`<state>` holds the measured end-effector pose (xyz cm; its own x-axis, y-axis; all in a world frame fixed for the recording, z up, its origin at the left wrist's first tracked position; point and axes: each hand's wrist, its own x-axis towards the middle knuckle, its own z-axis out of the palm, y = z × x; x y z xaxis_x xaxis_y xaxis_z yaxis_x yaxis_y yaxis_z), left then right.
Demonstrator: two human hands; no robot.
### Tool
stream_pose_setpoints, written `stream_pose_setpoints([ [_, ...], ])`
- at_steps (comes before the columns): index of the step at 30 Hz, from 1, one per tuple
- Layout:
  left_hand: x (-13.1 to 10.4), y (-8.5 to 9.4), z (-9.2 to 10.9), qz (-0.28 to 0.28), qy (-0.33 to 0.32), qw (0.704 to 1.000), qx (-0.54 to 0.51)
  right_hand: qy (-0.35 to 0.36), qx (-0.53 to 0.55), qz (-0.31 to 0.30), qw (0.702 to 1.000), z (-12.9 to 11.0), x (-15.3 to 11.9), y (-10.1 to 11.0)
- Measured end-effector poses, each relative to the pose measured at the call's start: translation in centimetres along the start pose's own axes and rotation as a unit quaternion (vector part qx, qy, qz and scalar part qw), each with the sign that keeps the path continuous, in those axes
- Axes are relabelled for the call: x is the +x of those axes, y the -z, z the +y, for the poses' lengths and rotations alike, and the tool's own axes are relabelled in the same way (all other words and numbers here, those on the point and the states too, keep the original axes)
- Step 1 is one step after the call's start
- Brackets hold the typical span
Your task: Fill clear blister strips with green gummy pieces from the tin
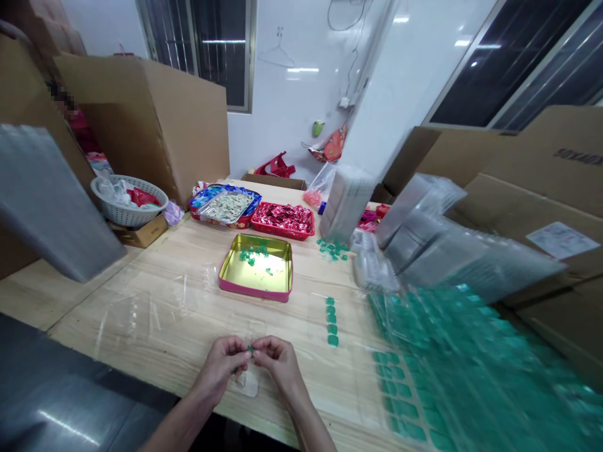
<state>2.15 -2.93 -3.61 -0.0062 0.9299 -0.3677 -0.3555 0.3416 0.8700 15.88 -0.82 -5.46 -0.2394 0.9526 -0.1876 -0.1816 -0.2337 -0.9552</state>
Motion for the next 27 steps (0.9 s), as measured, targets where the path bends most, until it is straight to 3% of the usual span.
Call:
stream_pose_setpoints([
  [4, 2.6, 0.7, 0.1, 0.030, -0.031, 0.996, 0.075, 0.021, -0.048, 0.005, 0.999, 0.4, 2.5, 0.2],
  [7, 5.4, 1.0, 0.4, 0.021, -0.072, 0.986, 0.147, 0.057, -0.122, 0.031, 0.990, 0.3, 4.7, 0.1],
  [13, 8.8, 1.3, -0.1, 0.022, -0.074, 0.980, 0.183, 0.109, -0.319, 0.065, 0.939, 0.5, 6.6, -0.2],
  [20, 8.1, 1.0, 0.7, 0.033, -0.029, 0.989, 0.143, 0.124, -0.448, 0.069, 0.883, -0.5, 6.3, -0.4],
  [24, 6.7, 1.0, 2.6, 0.029, 0.045, 0.998, -0.009, 0.183, -0.388, 0.065, 0.901, -1.5, 5.1, -0.8],
  [27, 5.7, 0.8, 3.4, 0.007, 0.060, 0.996, -0.065, 0.208, -0.343, 0.016, 0.916, -2.4, 3.9, -1.9],
])
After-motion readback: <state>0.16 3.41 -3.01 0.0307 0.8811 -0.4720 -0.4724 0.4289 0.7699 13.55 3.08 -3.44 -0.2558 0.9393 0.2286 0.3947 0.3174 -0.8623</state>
